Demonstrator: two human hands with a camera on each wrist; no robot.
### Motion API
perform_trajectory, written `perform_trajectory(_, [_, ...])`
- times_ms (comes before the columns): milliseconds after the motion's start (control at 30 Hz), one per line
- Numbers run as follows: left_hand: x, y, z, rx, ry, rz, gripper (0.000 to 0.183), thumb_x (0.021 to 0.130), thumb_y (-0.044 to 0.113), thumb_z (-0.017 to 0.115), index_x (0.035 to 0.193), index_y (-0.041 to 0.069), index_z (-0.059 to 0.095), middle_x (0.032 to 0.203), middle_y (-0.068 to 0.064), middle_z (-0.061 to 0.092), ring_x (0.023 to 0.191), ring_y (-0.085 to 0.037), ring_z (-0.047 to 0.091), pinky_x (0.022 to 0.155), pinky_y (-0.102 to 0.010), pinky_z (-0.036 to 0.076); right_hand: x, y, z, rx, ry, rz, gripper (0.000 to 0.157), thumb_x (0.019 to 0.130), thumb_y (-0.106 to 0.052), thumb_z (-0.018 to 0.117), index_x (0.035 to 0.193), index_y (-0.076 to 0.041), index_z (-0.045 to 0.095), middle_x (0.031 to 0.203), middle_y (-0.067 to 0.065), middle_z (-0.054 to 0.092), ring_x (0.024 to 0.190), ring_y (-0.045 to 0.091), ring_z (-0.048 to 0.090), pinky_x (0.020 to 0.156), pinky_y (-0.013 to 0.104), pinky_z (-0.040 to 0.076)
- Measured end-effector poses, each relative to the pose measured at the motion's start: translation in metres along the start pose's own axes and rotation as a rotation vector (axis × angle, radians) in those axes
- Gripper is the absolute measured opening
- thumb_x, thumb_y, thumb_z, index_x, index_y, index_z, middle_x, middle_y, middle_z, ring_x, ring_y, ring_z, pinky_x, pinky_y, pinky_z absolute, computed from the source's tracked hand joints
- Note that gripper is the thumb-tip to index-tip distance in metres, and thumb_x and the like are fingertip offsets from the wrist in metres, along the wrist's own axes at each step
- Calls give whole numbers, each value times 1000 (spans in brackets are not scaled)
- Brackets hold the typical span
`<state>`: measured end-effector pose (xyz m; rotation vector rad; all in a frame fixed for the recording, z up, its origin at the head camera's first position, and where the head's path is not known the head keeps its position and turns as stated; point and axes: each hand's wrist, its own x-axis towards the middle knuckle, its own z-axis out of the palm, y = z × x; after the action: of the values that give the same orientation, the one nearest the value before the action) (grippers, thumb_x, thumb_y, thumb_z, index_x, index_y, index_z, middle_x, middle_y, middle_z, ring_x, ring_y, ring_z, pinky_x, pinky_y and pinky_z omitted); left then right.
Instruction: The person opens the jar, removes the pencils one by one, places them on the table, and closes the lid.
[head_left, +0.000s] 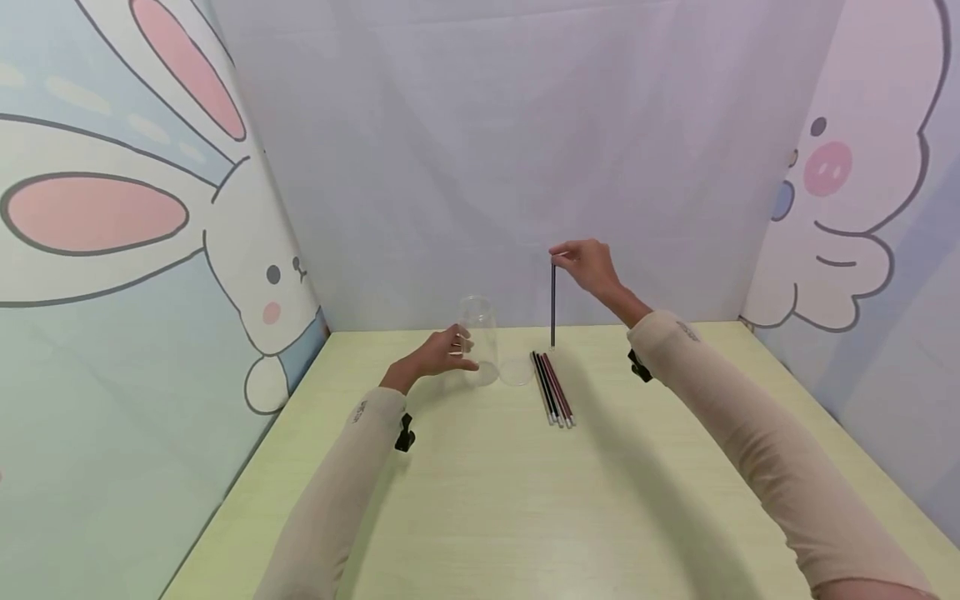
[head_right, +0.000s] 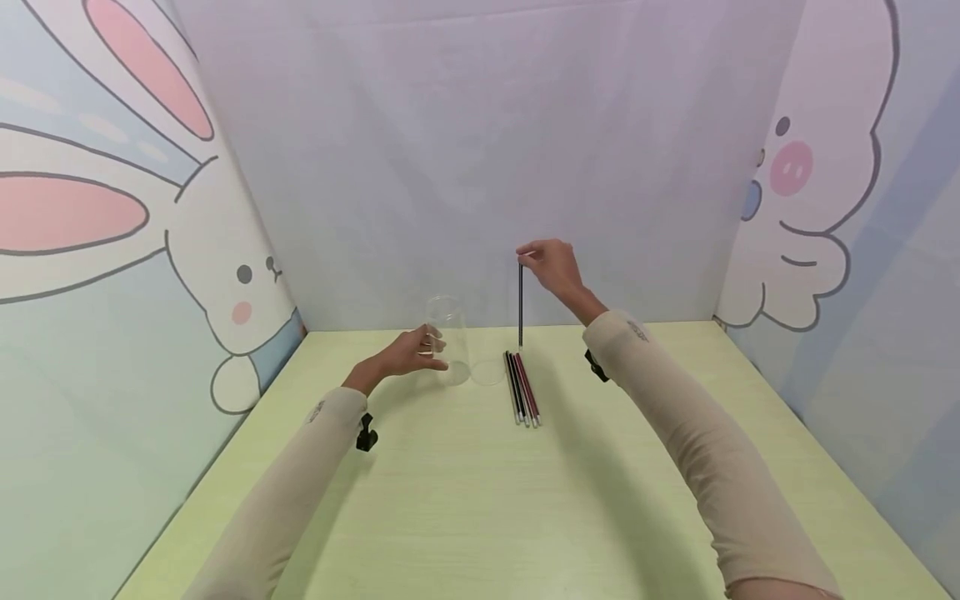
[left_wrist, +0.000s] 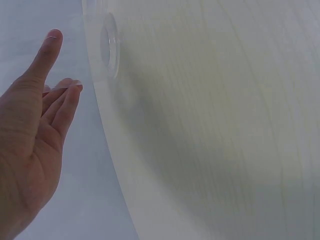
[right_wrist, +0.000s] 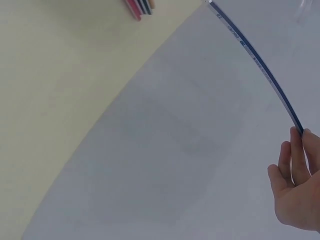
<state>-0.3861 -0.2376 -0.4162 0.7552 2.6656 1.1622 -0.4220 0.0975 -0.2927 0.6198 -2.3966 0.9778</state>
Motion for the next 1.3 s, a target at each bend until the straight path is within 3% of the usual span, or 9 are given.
perform_trajectory(133, [2,-1,0,-21,-2,10,60,94,9,79,136,-9,40,143,-34,53,134,-42,55,112,-46,50,-12,17,5,-36,-45,28,23,103,-16,68,118,-1,77,110,20,76,93,34,74,65,32,49])
perform_trajectory(400, [2,-3,-1,-38,-1,8,60,92,9,81,135,-7,42,142,-34,54,133,-42,55,112,-47,50,-30,38,17,-13,-93,84,22,102,-16,70,116,-1,78,110,21,76,96,36,72,79,50,58])
perform_trajectory(667, [3,-5,-1,-25,-2,13,59,93,11,80,135,-6,42,142,-34,54,133,-42,56,112,-47,50,-47,50,32,-10,-118,81,21,101,-13,70,115,1,78,111,21,76,97,37,73,83,53,58])
perform_trajectory(1300, [-4,-3,-2,-4,0,12,58,94,12,80,134,-6,42,142,-33,54,133,-40,56,112,-44,50,-61,64,46,61,-74,138,22,101,-11,70,114,6,76,109,24,75,99,40,72,83,53,57])
